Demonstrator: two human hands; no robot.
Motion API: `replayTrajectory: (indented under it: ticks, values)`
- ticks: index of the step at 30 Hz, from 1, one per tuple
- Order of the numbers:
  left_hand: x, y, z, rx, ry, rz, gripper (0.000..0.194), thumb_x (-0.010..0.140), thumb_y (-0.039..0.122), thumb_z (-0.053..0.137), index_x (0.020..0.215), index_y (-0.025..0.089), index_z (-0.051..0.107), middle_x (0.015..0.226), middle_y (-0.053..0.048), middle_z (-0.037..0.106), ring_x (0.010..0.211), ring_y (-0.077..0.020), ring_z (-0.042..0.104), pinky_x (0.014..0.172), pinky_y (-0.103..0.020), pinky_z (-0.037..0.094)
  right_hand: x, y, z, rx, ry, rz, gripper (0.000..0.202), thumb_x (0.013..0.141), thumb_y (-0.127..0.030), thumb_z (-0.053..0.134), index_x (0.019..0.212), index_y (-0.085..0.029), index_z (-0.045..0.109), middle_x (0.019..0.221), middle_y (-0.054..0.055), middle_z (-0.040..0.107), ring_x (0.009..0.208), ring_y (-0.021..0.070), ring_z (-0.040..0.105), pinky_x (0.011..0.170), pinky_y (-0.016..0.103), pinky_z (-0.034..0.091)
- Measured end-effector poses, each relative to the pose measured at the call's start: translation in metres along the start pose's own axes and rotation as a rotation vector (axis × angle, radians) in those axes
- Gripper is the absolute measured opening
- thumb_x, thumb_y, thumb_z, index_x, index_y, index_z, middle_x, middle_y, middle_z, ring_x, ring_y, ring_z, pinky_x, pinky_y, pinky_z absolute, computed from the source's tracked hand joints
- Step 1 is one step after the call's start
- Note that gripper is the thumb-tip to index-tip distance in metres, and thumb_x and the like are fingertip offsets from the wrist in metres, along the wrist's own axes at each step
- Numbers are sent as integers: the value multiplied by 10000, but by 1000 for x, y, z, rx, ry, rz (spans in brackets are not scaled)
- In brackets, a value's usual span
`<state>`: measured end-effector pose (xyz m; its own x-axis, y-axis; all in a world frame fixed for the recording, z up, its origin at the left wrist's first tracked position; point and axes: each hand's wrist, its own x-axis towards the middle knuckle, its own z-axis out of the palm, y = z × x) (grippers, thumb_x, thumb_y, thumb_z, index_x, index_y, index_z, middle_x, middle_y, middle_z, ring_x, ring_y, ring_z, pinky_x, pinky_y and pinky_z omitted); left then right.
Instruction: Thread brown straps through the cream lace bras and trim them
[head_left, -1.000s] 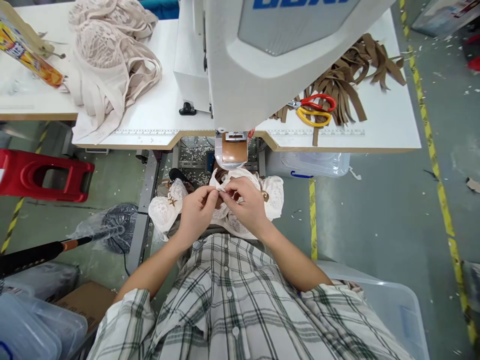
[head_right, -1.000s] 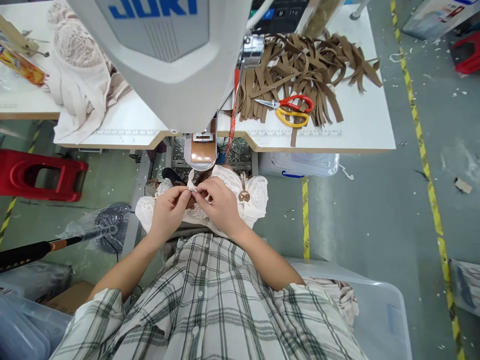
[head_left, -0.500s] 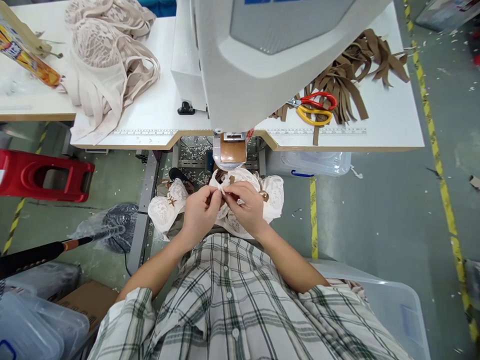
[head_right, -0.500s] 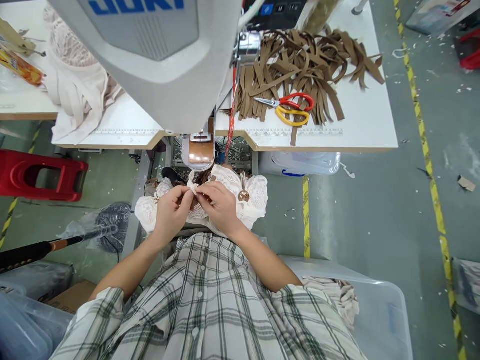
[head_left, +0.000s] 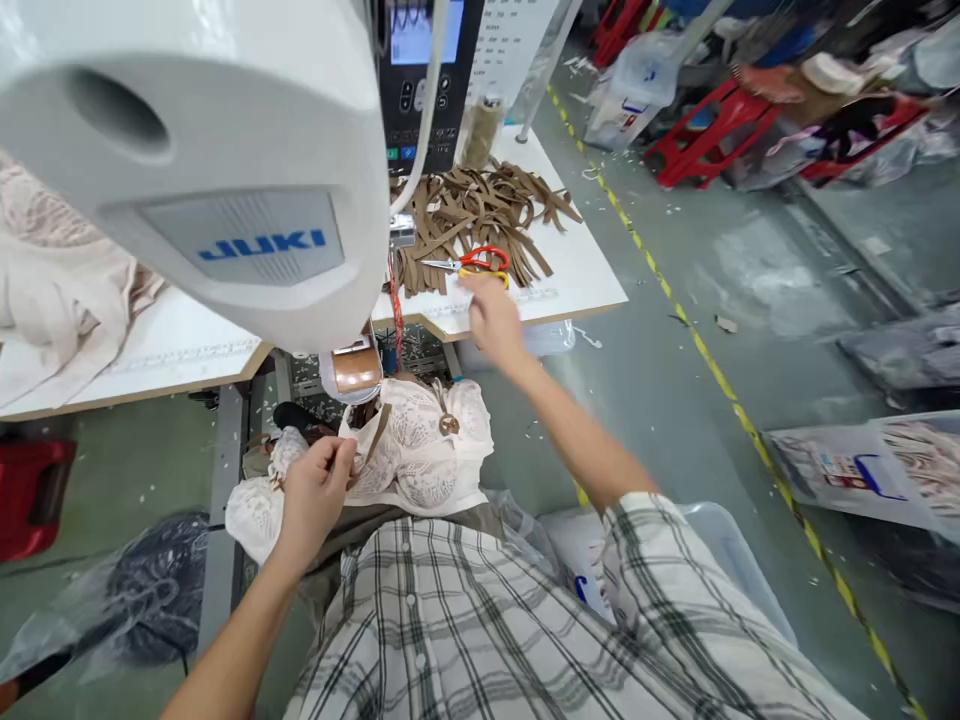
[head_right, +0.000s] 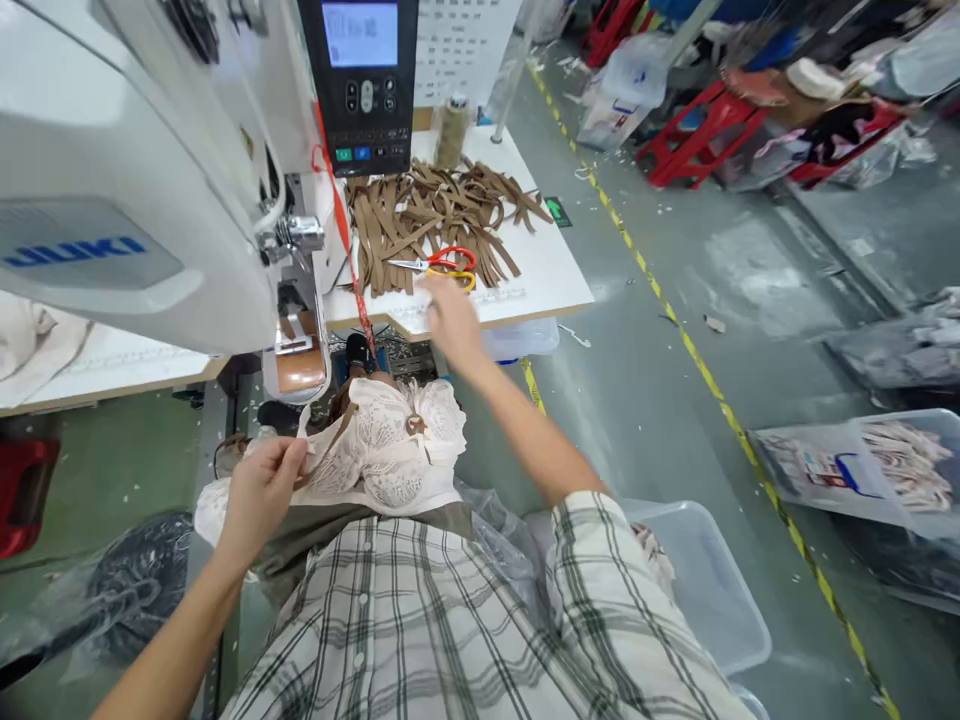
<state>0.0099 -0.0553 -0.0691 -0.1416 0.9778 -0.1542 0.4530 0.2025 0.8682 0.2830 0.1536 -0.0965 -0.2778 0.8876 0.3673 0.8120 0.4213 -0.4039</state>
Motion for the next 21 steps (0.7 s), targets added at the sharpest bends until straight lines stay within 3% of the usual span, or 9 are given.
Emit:
replayTrajectory:
  ticks: [1,2,4,8,11,15,17,19,21]
  values:
    - [0,1,-1,10,-28,7,317,915,436,566,719,195,629,593,-6,599,538,-145,571,490,-218,434,25,21,-9,-156,-73,45,500,877,-37,406,1349,-99,560,1377,191,585,1302,286,521,1059,450,426]
    - [0,3,-2,4,-52,1,321,915,444,563,728,195,640,615,-16,621,556,-152,596,499,-220,451,48,37,-17,-285,-234,37,499,868,-48,462,1360,-67,542,1363,232,585,1262,322,547,1021,462,441]
    - [0,9,-3,-33,-67,-30,331,914,460,557,742,193,647,651,-28,647,575,-157,614,511,-225,473,79,55,-28,-335,-369,-4,413,852,-87,576,1261,-42,611,1227,256,659,1119,339,630,922,424,471]
    - [1,19,-10,-127,-97,-90,325,907,452,577,763,175,669,687,-28,652,595,-134,576,541,-218,466,84,52,-39,-369,-441,-92,410,940,-304,558,1188,11,644,1086,232,697,1045,265,663,782,339,405]
    - [2,16,-16,-340,-164,-170,293,905,437,600,844,170,705,759,-27,652,651,-117,560,590,-214,459,52,43,-53,-385,-351,-67,535,974,-408,441,1250,20,605,1120,259,666,1070,283,646,698,394,347]
    - [0,8,-21,-650,-171,-278,286,884,445,652,861,168,720,811,-37,656,701,-116,574,627,-220,461,-22,11,-79,-155,-42,52,460,953,-388,489,1282,-80,583,1150,213,652,877,193,656,672,377,411]
    - [-1,7,-21,-704,-157,-309,279,875,440,672,868,168,732,809,-39,662,720,-118,584,633,-216,461,-66,-18,-89,93,-90,37,483,892,-350,575,1316,-122,525,1064,145,656,683,136,600,609,320,474]
    - [-2,8,-22,-740,-147,-324,271,867,435,686,880,170,741,801,-38,669,727,-120,594,642,-213,465,-105,-52,-91,166,-302,-94,457,847,-342,645,1269,-191,558,1026,93,647,703,151,603,620,311,521]
    - [-3,11,-21,-764,-153,-330,265,862,433,691,884,174,743,807,-36,677,728,-117,598,657,-214,472,-133,-81,-85,151,-398,-200,407,849,-374,669,1213,-212,586,1065,88,638,738,166,623,607,304,533]
